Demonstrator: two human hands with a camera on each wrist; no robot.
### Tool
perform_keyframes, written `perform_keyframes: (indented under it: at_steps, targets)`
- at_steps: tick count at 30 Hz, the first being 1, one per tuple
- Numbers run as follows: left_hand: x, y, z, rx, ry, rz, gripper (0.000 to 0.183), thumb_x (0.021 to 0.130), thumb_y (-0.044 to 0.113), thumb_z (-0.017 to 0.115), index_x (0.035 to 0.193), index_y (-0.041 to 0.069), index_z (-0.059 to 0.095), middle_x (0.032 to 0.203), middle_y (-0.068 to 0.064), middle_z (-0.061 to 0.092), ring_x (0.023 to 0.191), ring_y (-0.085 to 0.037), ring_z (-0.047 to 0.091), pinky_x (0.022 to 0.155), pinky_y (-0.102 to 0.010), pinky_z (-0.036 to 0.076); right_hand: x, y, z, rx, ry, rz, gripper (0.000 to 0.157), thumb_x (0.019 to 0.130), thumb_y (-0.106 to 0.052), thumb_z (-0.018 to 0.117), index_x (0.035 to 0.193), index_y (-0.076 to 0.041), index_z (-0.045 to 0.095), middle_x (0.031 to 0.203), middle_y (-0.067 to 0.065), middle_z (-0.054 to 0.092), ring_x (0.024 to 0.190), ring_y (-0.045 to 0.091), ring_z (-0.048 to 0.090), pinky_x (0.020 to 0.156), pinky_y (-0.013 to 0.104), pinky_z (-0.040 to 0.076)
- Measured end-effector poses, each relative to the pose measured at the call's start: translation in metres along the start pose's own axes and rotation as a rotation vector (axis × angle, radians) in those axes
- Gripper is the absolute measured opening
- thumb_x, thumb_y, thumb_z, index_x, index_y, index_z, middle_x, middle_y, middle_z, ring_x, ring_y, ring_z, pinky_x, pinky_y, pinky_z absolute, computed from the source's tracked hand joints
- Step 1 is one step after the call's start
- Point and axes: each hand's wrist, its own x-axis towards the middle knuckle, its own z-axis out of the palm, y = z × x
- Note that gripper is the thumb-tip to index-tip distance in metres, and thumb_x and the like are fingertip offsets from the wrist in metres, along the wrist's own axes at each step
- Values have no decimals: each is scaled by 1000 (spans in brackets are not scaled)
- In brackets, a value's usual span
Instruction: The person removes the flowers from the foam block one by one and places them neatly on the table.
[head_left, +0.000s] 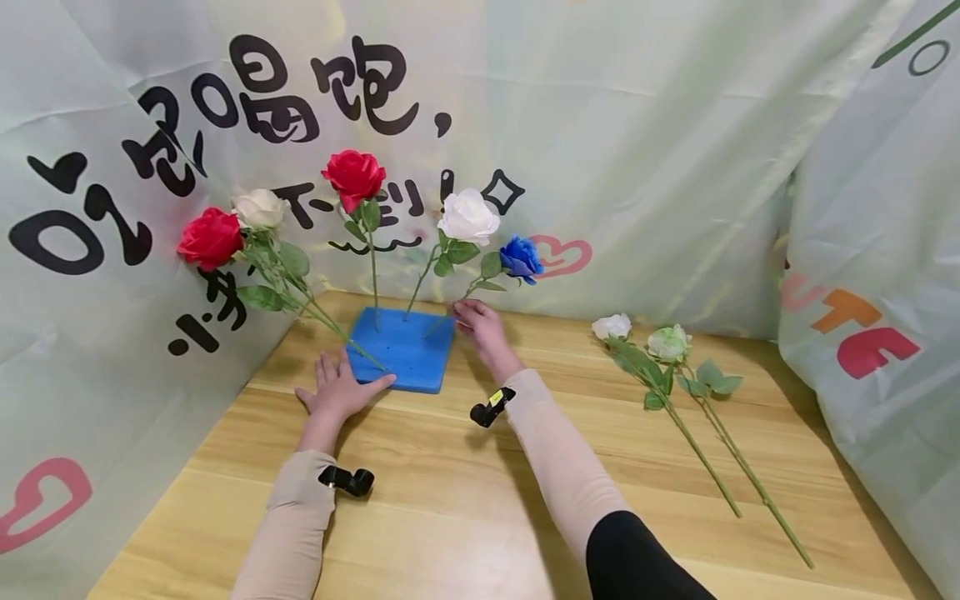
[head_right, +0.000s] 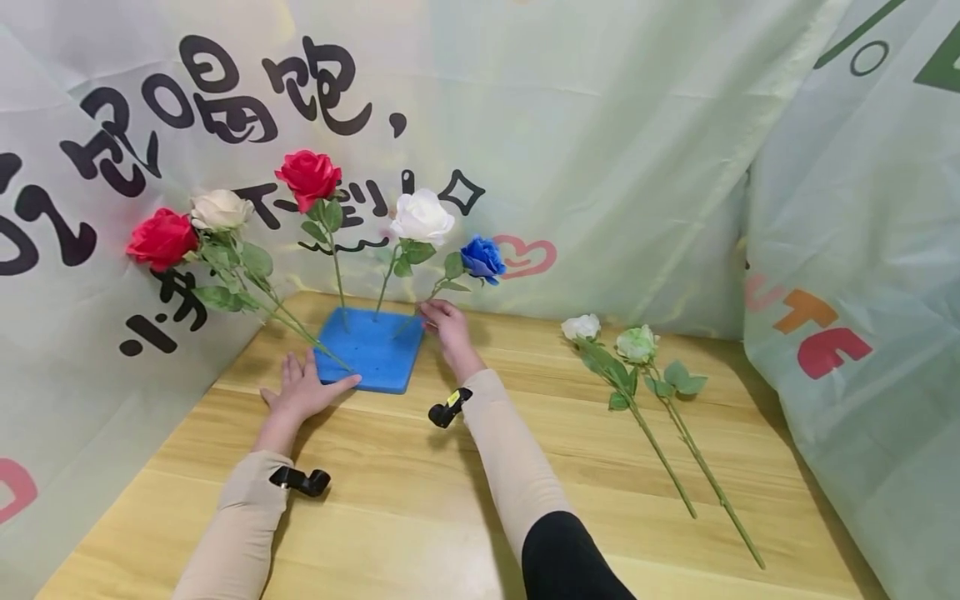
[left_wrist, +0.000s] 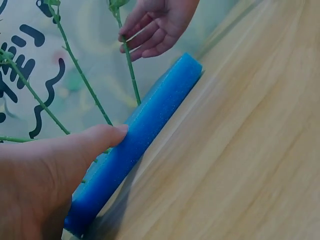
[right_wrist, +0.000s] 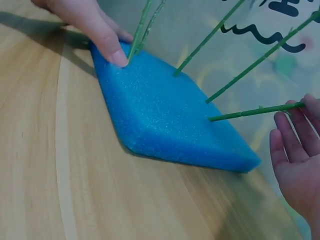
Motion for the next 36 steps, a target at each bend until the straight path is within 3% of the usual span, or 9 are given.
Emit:
perform_keyframes:
  at_steps: [7, 17, 23, 27, 36]
  targets:
    - [3, 3, -2, -22, -6, 2, 130, 73, 88, 47, 156, 9, -12, 160, -25, -20, 148, -44, -17, 101, -81, -14, 4, -1, -5, 124, 73, 30, 1, 89, -3, 67, 89, -2, 67, 81, 1, 74, 73, 11, 70, 106, 47, 43]
    - [4, 5, -2, -8, -29, -15, 130, 73, 88, 47, 156, 9, -13, 160, -25, -19, 148, -44, -16, 102, -81, -12, 7, 1, -13, 263, 87, 63, 13, 91, -1, 63, 81, -9, 63, 82, 3, 75, 74, 14, 69, 84, 30, 54]
    - [2, 4, -4, -22, -33, -19, 128, 75, 85, 49, 156, 8, -12, 160, -25, -18, 148, -43, -17, 102, -81, -11, 11, -4, -19, 339, 121, -9, 21, 93, -1, 61, 74, -9, 60, 76, 2, 74, 65, 10, 68, 69, 23, 56]
    - [1, 1, -5, 0, -23, -26, 129, 74, 87, 48, 156, 6, -11, 160, -27, -17, 148, -44, -16, 102, -82, -10, 9, -13, -23, 343, 124, -44, 24, 95, -1, 58, 73, -11, 60, 77, 2, 74, 66, 10, 69, 68, 23, 57]
    - [1, 4, -5, 9, -42, -9, 129, 75, 86, 47, 155, 5, -13, 158, -28, -19, 147, -45, -18, 101, -82, -10, -2, -27, -35, 433, 184, -29, 23, 94, 1, 59, 75, -12, 54, 80, 3, 74, 69, 12, 68, 71, 23, 56]
